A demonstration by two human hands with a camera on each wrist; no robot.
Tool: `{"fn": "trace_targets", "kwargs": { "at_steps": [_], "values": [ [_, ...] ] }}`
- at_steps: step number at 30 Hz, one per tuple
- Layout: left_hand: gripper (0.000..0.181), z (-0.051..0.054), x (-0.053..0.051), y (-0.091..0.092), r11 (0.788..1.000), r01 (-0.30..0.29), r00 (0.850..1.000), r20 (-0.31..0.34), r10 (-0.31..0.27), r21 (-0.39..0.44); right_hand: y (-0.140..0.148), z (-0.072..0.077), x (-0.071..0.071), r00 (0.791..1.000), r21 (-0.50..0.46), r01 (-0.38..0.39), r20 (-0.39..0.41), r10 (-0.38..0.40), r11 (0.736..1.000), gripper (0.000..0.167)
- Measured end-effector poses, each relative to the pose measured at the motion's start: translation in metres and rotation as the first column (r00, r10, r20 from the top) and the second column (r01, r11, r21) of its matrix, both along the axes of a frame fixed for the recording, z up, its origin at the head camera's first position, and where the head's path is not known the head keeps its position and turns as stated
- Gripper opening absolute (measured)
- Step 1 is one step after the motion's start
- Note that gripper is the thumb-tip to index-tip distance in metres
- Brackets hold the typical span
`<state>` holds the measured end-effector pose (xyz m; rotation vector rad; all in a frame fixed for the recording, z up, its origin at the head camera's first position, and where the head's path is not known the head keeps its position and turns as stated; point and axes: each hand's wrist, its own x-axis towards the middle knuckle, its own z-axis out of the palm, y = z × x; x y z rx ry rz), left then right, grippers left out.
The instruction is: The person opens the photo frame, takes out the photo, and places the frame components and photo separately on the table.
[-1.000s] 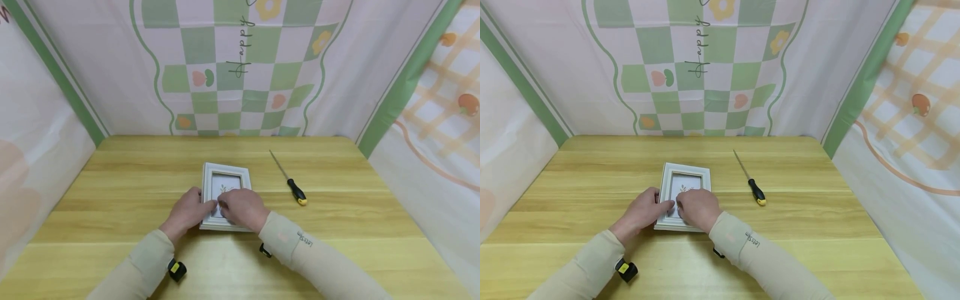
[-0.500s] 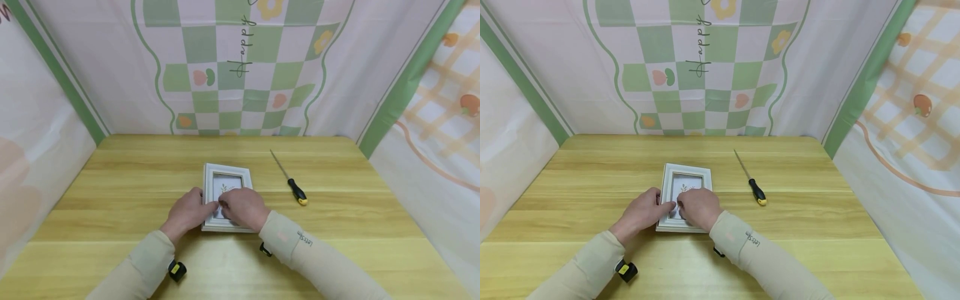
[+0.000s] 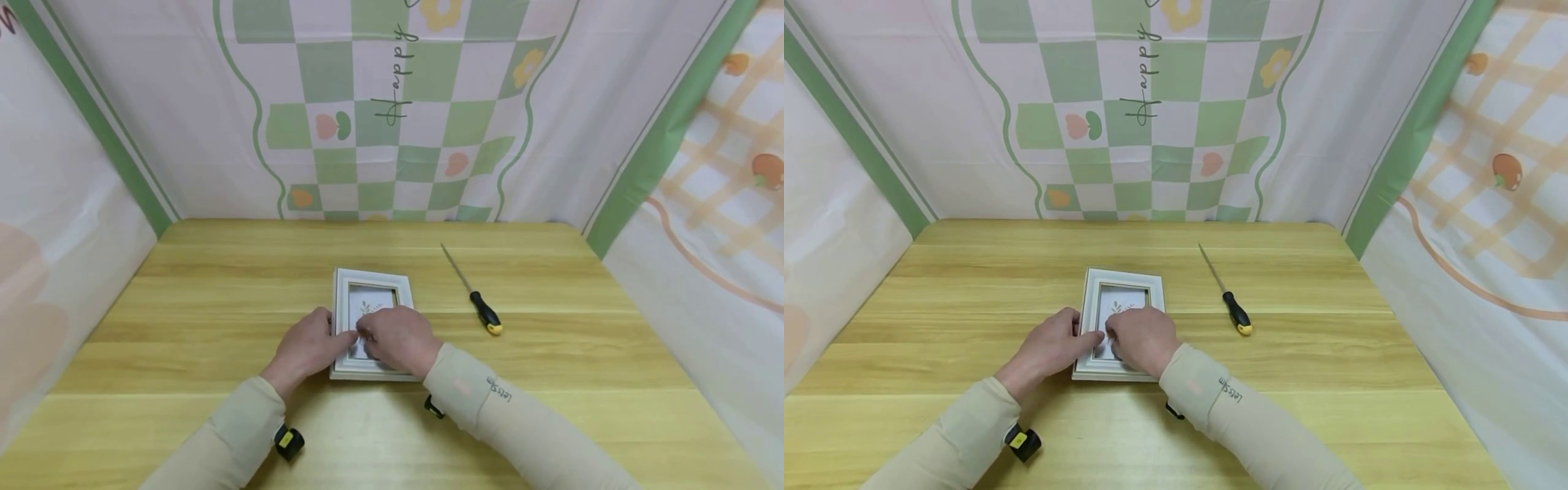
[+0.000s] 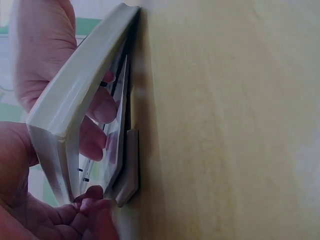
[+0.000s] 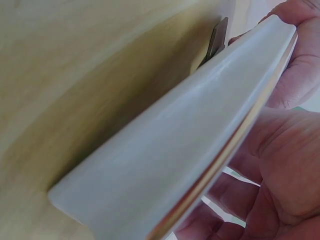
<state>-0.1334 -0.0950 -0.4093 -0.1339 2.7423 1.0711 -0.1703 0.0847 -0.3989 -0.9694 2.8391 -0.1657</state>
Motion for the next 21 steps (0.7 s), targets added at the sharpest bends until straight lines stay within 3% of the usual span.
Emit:
{"fn": "trace_targets", "kwargs": {
  "at_steps": [13,21],
  "values": [
    [0.038,-0.002,0.0001,-0.0016,0.999,0.022,0.997,-0.077,-0.024,-0.025,0.0023,0.0012,-0.0006,1.0,-0.019,0.022,-0.003,-0.022,1.0,0.027],
    [0.045,-0.0016,0.0013,-0.0012,1.0,-0.003,0.997,-0.081,0.001,-0.024,0.006,0.0082,-0.0015,0.996,-0.025,0.085,0.024,-0.084,0.996,0.037]
  ]
}}
